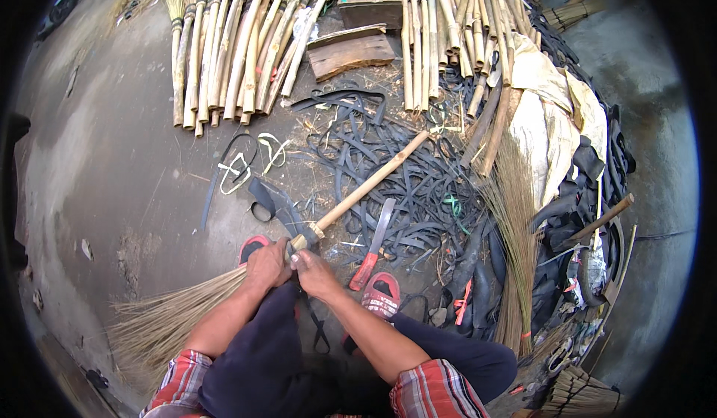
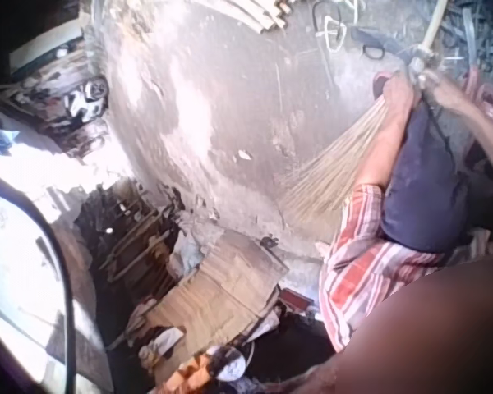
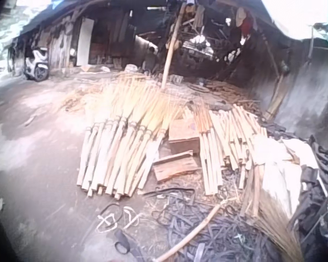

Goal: The person sits on the floor and assembles a broom by bundling straw-like bristles, attaching them to a wooden handle, and securing the bundle with black rubber strips. They use scissors to trim excess material and place the finished broom with others nearby.

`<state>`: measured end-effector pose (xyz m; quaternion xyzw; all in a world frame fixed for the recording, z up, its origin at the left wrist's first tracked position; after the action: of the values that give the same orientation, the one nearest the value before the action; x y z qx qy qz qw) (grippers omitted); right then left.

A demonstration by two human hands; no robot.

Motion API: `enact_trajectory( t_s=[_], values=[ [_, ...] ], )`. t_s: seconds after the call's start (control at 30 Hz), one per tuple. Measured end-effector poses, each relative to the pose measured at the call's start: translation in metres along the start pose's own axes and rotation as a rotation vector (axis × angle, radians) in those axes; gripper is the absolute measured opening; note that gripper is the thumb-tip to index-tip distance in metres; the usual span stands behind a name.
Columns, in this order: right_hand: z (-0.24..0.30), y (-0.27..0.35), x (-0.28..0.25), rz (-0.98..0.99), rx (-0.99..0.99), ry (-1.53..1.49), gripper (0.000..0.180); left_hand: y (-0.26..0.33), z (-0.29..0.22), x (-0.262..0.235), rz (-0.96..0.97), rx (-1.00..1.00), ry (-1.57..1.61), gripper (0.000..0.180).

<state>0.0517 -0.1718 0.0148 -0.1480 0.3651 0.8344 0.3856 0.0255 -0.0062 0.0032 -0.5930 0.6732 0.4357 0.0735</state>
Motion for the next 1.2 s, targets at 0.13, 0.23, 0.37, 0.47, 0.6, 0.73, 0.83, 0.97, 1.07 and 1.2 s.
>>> enact_trajectory(
  t_s=[0.13, 0.23, 0.37, 0.47, 0.6, 0.73, 0.83, 0.97, 1.07, 1.2],
  values=[
    [-0.019, 0.019, 0.007, 0.080, 0.192, -0.290, 0.029, -0.018, 0.026, -0.007, 0.266, 0.004, 0.408, 0.060],
    [-0.031, 0.023, -0.001, 0.167, 0.250, -0.627, 0.018, -0.024, 0.033, 0.002, 0.780, -0.193, 1.153, 0.048],
    [-0.028, 0.013, -0.003, 0.282, 0.374, -0.861, 0.017, -0.015, 0.023, 0.006, 0.896, -0.417, 1.256, 0.047],
    [-0.020, -0.001, 0.008, 0.141, 0.450, -0.637, 0.023, -0.009, 0.005, 0.000, 0.465, -0.108, 0.451, 0.073],
    [-0.014, -0.007, 0.014, 0.109, 0.296, -0.650, 0.023, -0.001, -0.003, -0.015, 0.281, -0.031, 0.040, 0.084],
    [-0.024, -0.002, 0.015, 0.243, 0.460, -0.830, 0.025, -0.012, 0.004, -0.016, 0.587, -0.007, 0.491, 0.069],
    [-0.027, -0.003, 0.019, 0.148, 0.440, -0.732, 0.026, -0.004, 0.006, -0.004, 0.182, 0.036, 0.188, 0.064],
    [-0.024, -0.010, 0.028, 0.101, 0.398, -0.632, 0.028, 0.013, 0.008, 0.005, -0.075, 0.146, -0.011, 0.067],
    [-0.022, -0.011, 0.028, 0.116, 0.384, -0.603, 0.028, 0.013, 0.009, -0.002, -0.128, 0.163, -0.079, 0.070],
    [-0.016, -0.005, 0.022, 0.128, 0.347, -0.466, 0.025, 0.003, 0.011, -0.019, -0.110, 0.196, -0.091, 0.063]
  ],
)
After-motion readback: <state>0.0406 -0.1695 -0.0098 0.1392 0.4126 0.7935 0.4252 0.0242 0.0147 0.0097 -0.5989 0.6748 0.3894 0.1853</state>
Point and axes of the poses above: each hand's wrist, its own y-axis away from the middle knuckle, its own x-axis out of the palm, z = x × y, the point moved 2 cm from there along -y, towards the middle knuckle, and after that the axes turned 13 degrees about y, right-handed, at the moved point
